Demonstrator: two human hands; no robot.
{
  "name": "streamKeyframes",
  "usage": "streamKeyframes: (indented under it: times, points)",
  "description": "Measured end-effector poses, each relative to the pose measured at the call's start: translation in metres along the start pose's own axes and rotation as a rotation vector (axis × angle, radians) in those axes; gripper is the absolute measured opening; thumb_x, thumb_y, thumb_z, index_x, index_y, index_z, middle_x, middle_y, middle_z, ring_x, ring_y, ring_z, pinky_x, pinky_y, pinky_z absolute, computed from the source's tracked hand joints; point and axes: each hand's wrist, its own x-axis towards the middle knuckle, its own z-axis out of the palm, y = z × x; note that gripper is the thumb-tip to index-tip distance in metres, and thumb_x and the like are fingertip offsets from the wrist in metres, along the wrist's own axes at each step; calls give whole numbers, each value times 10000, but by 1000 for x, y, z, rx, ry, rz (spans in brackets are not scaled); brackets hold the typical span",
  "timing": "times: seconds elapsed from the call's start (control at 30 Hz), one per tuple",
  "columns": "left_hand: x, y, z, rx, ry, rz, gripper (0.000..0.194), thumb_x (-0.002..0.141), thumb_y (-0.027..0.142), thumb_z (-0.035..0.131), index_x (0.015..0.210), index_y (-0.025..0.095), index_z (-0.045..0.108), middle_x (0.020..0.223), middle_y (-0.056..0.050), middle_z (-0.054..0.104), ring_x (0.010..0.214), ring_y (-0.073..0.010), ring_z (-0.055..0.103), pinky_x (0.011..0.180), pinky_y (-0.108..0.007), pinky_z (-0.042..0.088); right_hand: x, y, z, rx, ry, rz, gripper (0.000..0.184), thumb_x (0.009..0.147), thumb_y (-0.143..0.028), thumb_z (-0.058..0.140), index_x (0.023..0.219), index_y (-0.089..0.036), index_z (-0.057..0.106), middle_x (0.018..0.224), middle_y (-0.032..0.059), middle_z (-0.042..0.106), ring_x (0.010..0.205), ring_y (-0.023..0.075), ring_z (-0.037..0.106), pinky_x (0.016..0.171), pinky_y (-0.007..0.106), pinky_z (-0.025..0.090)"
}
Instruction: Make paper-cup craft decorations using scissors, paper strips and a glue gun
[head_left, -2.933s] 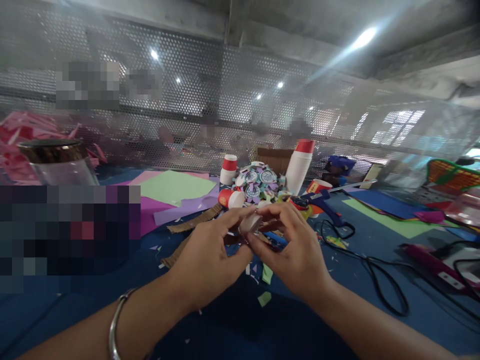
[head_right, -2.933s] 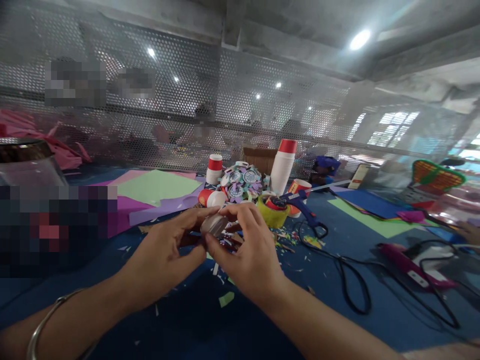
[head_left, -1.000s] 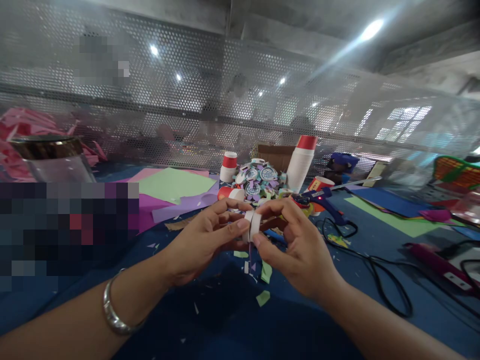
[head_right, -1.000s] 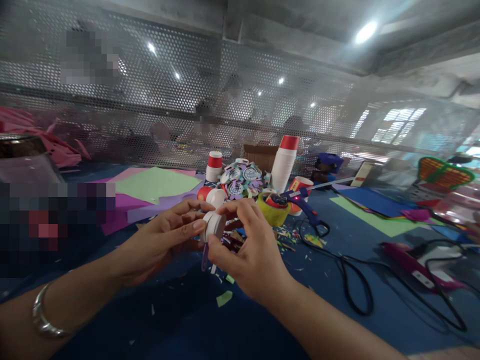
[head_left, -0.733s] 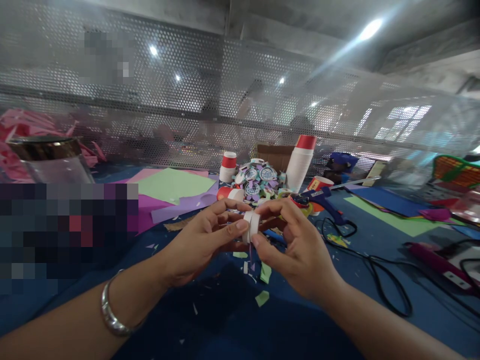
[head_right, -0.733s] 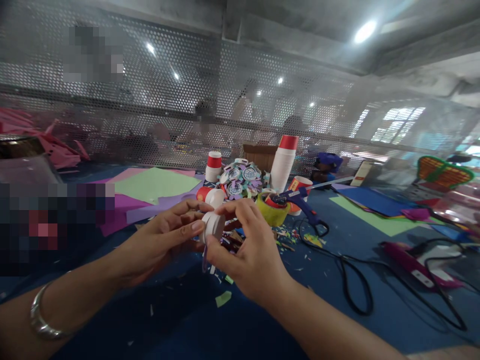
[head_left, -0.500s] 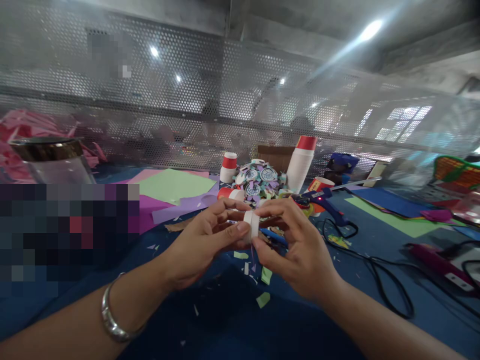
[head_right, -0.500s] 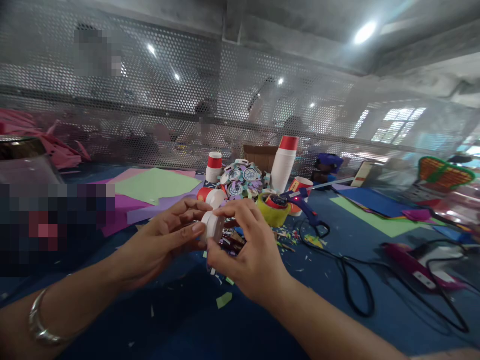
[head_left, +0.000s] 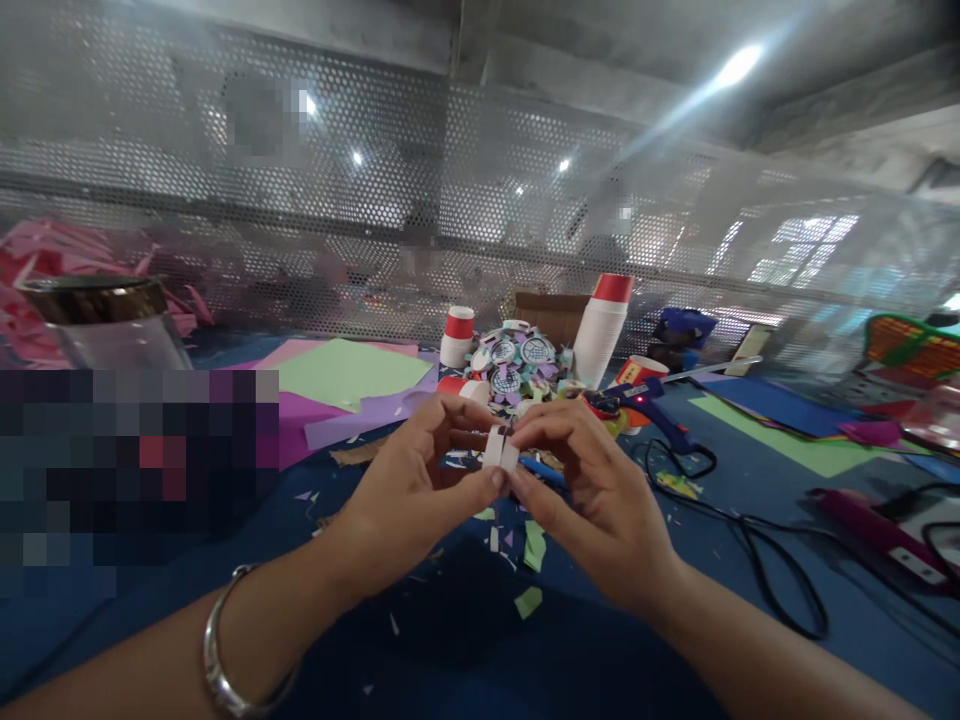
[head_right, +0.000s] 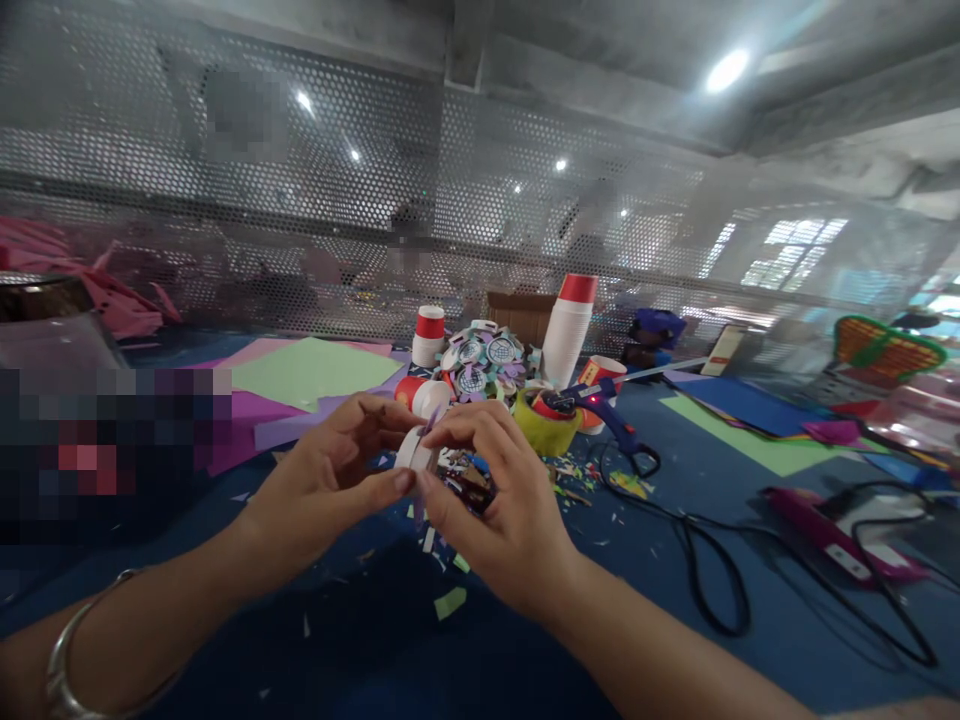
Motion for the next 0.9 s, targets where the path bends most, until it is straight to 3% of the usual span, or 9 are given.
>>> streamKeyframes:
  times: [0.2,0.47,0.9]
  points:
    - [-2,2,3,71,37,33,297,779,198,705,1025,204,539,1113,-55,583,1038,-204,587,853,-344,507,-1,-2,1,16,16,34,134,870,-173,618,979,-238,576,1031,52,531,1020,217,553,921,446,481]
    - [-4,1,6,112,72,120,183,746,113,680,802,196,527,1244,-75,596,1193,-253,564,992,-415,466,0,-2,2,-5,21,26,127,870,-187,635,973,-234,576,1039,49,529,1034,209,545,929,424,476]
    - [-10,2,8,343,80,194,143,783,139,655,790,217,536,1233,-68,593,1216,-250,545,970,-383,492,1,-7,0,-97,40,-21,96,860,-173,637,891,-244,580,943,30,558,992,209,539,876,395,473]
